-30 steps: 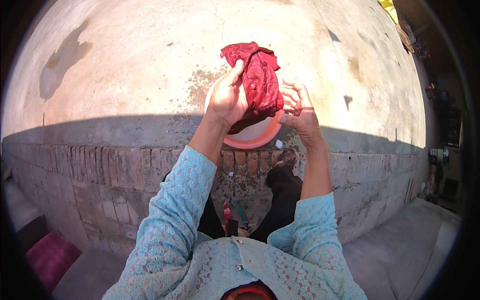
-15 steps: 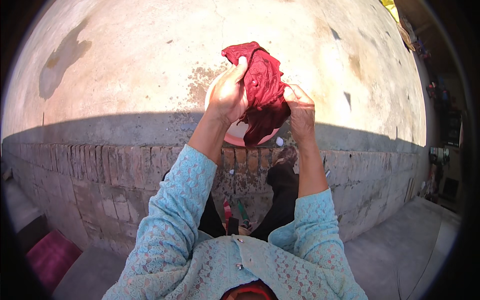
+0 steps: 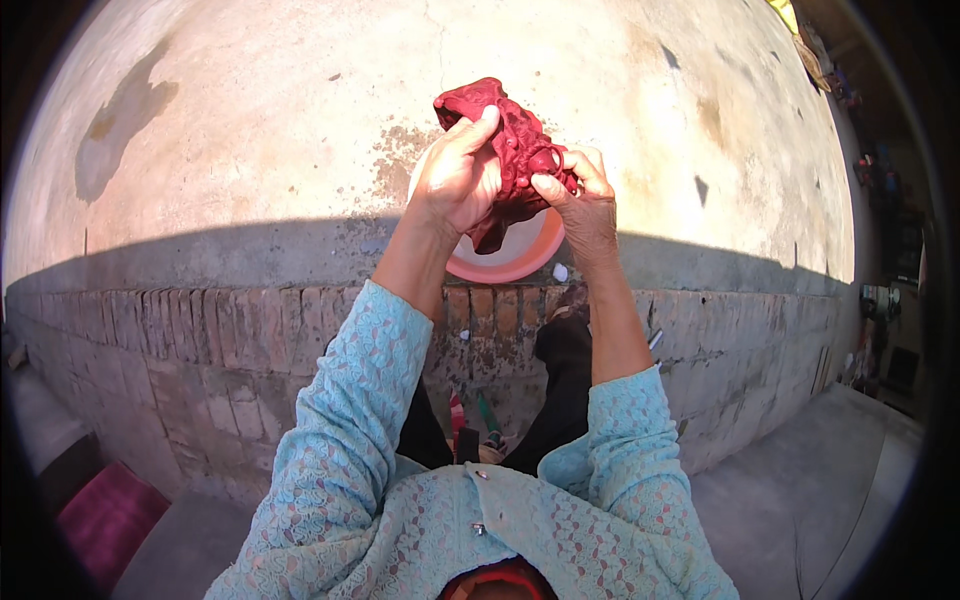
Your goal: The person washes a red cloth by hand in a pink basin filled with soapy water, repeatedly scrubbing and wringing it. The person then moves to a water tap and rinses the cloth under running water.
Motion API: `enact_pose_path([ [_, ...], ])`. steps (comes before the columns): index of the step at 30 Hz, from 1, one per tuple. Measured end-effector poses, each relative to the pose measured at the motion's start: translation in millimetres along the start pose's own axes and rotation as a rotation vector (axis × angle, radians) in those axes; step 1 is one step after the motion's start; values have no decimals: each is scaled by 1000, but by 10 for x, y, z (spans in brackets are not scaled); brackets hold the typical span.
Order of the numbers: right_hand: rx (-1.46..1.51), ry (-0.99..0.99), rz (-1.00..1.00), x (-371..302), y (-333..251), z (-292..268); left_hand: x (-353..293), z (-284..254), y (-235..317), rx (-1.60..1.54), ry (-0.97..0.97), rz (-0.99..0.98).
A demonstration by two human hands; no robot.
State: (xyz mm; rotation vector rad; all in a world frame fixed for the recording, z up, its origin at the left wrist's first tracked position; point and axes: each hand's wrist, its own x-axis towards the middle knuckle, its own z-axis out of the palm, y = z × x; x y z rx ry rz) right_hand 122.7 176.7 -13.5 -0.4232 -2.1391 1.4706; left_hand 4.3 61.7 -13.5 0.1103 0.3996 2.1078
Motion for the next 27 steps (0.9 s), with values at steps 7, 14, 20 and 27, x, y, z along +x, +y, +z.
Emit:
enact_pose_path([
  [7, 1124, 33, 339, 58, -171, -151, -61, 98, 65, 195, 50, 67],
  [14, 1684, -77, 325, 43, -126, -254, -71, 160, 57, 624, 360, 172],
  [20, 1591, 3, 352, 41, -149, -238, -97, 157, -76, 1005, -30, -20],
  [27, 1613, -71, 308, 15, -184, -343, -152, 249, 9, 930, -68, -284],
])
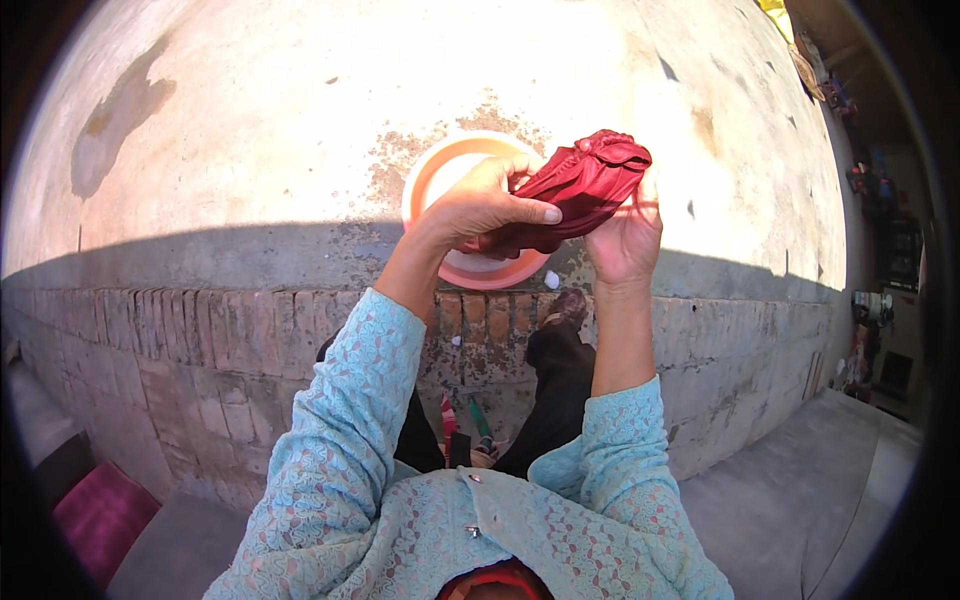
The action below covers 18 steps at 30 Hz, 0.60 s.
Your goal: The person washes a red cloth by hand in a pink basin filled with soapy water, repeatedly scrubbing and wringing it. The person then moves to a water tap and rinses the cloth under running water.
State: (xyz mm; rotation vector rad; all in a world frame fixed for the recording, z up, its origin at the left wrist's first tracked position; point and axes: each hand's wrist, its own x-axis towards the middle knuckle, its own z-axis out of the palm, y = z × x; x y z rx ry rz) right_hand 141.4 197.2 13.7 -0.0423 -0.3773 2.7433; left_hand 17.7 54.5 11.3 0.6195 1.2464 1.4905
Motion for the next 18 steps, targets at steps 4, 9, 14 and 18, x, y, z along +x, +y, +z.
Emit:
enact_pose_path([
  [4, 41, -70, 2, -4, -136, -68, 80, -124, -161, -115, 79, 26],
  [9, -273, 180, -199, 7, -255, -80, 112, -66, -120, -459, 152, 226],
  [14, -513, 291, -228, 14, -191, -46, 97, -68, -76, -677, 170, 261],
  [18, -713, 219, -78, -28, -200, 38, 116, -146, -117, -804, 146, 240],
])
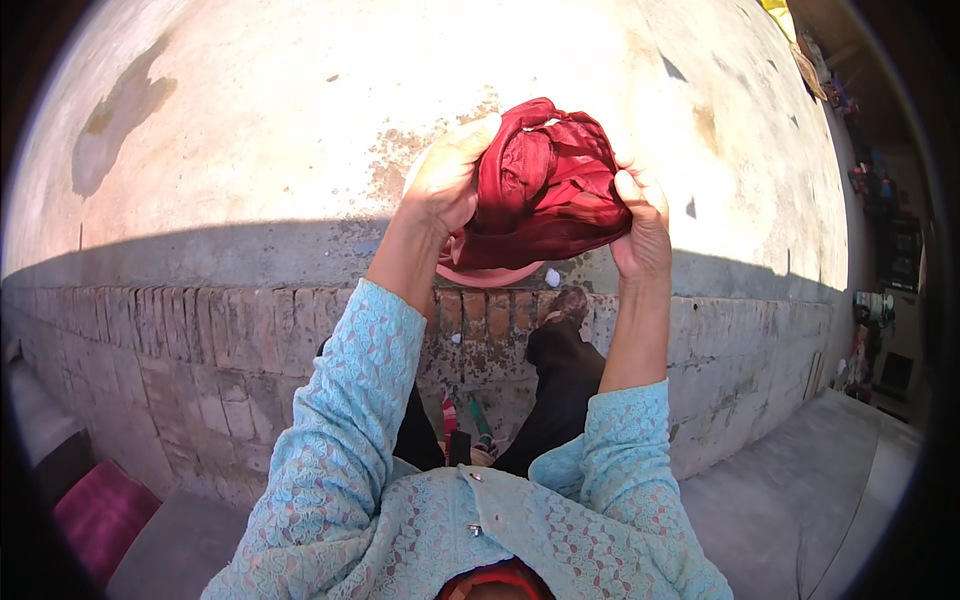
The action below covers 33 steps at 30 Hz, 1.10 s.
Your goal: The person washes a red cloth by hand in a pink basin filled with soapy water, repeatedly scrubbing and wringing it. The person then moves to a water tap and rinses the cloth under running water.
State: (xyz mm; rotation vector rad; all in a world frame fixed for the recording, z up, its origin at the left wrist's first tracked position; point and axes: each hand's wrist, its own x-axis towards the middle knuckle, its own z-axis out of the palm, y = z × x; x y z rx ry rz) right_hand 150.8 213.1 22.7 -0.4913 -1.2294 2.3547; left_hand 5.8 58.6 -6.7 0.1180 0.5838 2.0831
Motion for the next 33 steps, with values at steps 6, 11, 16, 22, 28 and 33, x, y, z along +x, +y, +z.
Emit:
enact_pose_path([
  [6, -480, 117, 147, -64, -70, 188, -12, 27, 71, -48, 22, -11],
  [11, -1193, 149, -219, 22, 188, -146, -40, -9, 157, 122, -104, -25],
  [16, -948, 177, -188, 45, 131, -211, -61, -34, 192, 105, -115, -24],
  [22, -406, 158, -89, 14, 36, -120, -64, -6, 170, 186, -28, -22],
  [28, -54, 204, -60, 6, -19, 7, -21, 33, 100, 398, 15, 24],
  [33, 141, 154, 44, -2, -44, 20, 41, -37, 40, 474, 33, 38],
])
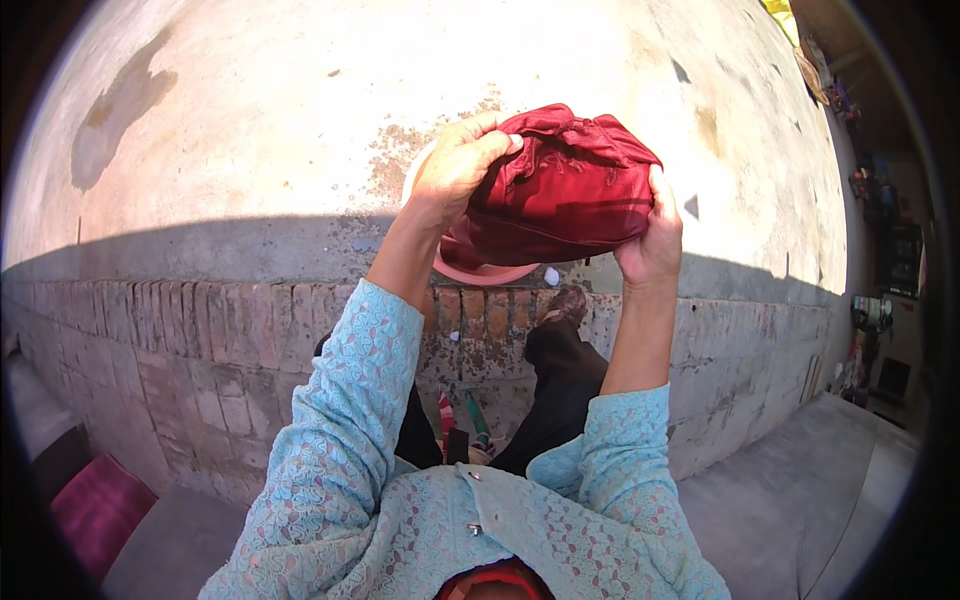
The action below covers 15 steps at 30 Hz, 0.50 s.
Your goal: The person washes a red cloth by hand in a pink basin filled with soapy water, repeatedly scrubbing and wringing it. The person then moves to a water tap and rinses the cloth under running water.
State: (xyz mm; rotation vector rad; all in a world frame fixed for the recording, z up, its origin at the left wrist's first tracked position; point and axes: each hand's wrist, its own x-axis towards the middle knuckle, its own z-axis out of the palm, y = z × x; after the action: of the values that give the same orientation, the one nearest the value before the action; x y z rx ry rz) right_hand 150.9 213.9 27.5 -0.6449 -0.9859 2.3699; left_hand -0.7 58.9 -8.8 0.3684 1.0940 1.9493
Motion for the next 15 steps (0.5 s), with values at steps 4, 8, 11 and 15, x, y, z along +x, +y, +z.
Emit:
enact_pose_path([
  [4, 28, -24, 35, -8, 9, 7, -9, 12, 20, -11, -2, 24],
  [8, -39, -1, 69, -2, 47, 0, -15, 84, 30, -29, 9, 68],
  [11, -83, -15, 91, -19, 67, -5, -73, 210, 25, -9, -17, 155],
  [15, -77, -69, 140, -1, 137, 39, -148, 463, -198, 710, 311, 725],
])
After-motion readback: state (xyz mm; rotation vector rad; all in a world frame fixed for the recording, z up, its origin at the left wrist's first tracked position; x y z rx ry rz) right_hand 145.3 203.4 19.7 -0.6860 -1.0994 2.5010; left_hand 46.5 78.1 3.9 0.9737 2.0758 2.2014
